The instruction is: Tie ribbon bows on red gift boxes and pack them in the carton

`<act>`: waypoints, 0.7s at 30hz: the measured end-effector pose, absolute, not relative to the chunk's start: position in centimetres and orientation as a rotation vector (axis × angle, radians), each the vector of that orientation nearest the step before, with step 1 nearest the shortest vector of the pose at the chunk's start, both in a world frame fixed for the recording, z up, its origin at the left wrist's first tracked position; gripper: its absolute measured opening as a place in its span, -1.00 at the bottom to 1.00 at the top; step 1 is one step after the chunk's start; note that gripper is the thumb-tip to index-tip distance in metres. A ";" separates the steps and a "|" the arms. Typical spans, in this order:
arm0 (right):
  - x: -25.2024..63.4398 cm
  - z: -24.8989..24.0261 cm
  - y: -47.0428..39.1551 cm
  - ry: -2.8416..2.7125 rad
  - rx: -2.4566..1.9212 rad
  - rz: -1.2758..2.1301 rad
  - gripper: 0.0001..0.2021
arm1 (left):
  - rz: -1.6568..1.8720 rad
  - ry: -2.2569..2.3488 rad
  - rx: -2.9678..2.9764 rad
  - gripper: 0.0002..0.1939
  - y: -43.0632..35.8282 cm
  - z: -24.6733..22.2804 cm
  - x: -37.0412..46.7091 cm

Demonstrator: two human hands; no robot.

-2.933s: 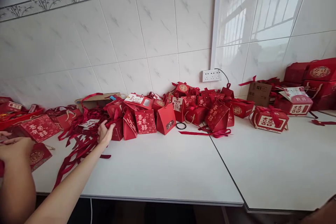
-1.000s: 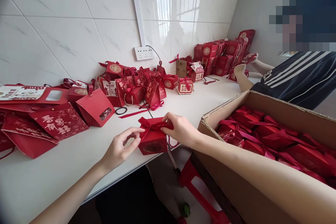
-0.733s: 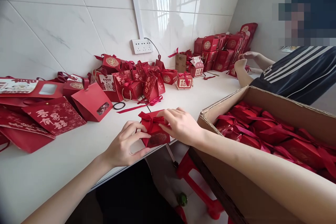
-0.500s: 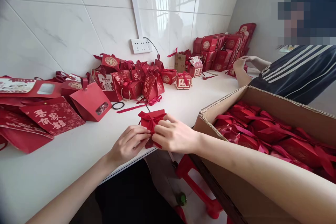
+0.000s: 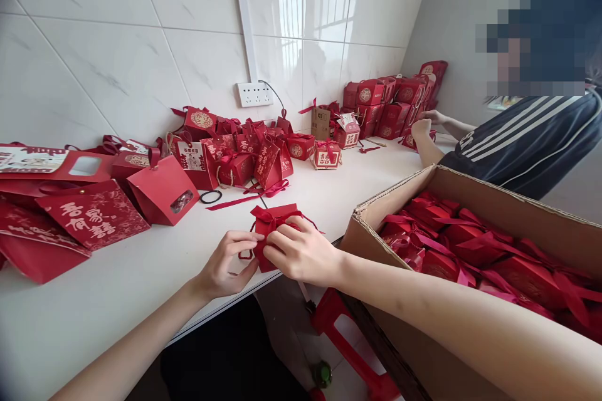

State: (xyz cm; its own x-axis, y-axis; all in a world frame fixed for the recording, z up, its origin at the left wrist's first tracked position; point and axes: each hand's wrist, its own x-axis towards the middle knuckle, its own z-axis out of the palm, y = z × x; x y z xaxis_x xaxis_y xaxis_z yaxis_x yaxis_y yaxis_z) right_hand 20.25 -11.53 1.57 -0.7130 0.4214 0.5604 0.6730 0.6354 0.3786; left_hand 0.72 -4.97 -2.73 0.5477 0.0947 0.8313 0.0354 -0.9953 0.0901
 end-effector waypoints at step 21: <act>20.2 1.4 -11.5 -2.368 -0.832 -0.750 -0.77 | 0.778 0.773 2.239 -0.81 -1.8 1.3 4.4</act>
